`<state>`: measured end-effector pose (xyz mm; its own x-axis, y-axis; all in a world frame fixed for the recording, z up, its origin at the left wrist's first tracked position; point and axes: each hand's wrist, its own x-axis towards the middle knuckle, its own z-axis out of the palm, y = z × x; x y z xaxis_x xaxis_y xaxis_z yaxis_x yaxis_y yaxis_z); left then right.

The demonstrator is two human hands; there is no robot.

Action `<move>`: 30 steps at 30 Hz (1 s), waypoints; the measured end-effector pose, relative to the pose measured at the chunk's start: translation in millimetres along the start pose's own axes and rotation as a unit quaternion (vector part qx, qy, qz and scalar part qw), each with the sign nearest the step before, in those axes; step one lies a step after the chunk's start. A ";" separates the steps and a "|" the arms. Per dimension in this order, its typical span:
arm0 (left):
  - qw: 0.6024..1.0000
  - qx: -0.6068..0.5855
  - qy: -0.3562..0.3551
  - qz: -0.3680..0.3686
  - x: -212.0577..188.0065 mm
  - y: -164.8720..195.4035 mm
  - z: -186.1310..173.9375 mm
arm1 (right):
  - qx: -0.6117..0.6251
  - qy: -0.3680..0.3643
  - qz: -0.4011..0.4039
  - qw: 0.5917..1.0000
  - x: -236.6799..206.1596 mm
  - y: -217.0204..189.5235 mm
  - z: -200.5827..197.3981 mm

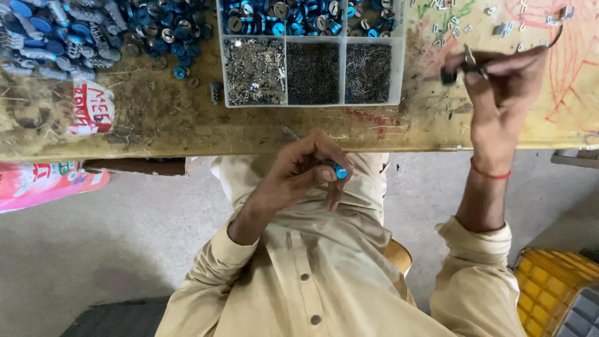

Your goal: The person sits at a workbench assembling small metal fasteners. They pick blue cap pieces and metal bases, fit them together by hand, squeeze them with a hand press tool, and place the finished fasteners into a compartment tray, occasionally sorting loose parts into the tray sections.

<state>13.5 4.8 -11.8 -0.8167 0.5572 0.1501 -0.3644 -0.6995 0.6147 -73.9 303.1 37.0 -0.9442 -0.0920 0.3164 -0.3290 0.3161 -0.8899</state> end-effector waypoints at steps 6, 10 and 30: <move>0.999 0.045 0.027 -0.015 4.5 2.6 6.0 | -0.076 -0.232 -0.046 0.969 -49.3 -69.0 22.9; 0.996 0.066 0.054 -0.005 1.0 6.1 7.2 | -0.182 -0.249 -0.234 0.922 -40.7 -78.6 37.1; 0.973 0.210 0.080 0.051 8.6 13.5 7.3 | 0.052 -0.440 -0.103 0.891 79.6 -51.4 17.5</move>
<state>4.8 3.5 3.4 -0.9104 0.3942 0.1255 -0.0896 -0.4840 0.8705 -132.5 263.0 102.2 -0.4976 -0.8564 0.1378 -0.4542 0.1219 -0.8825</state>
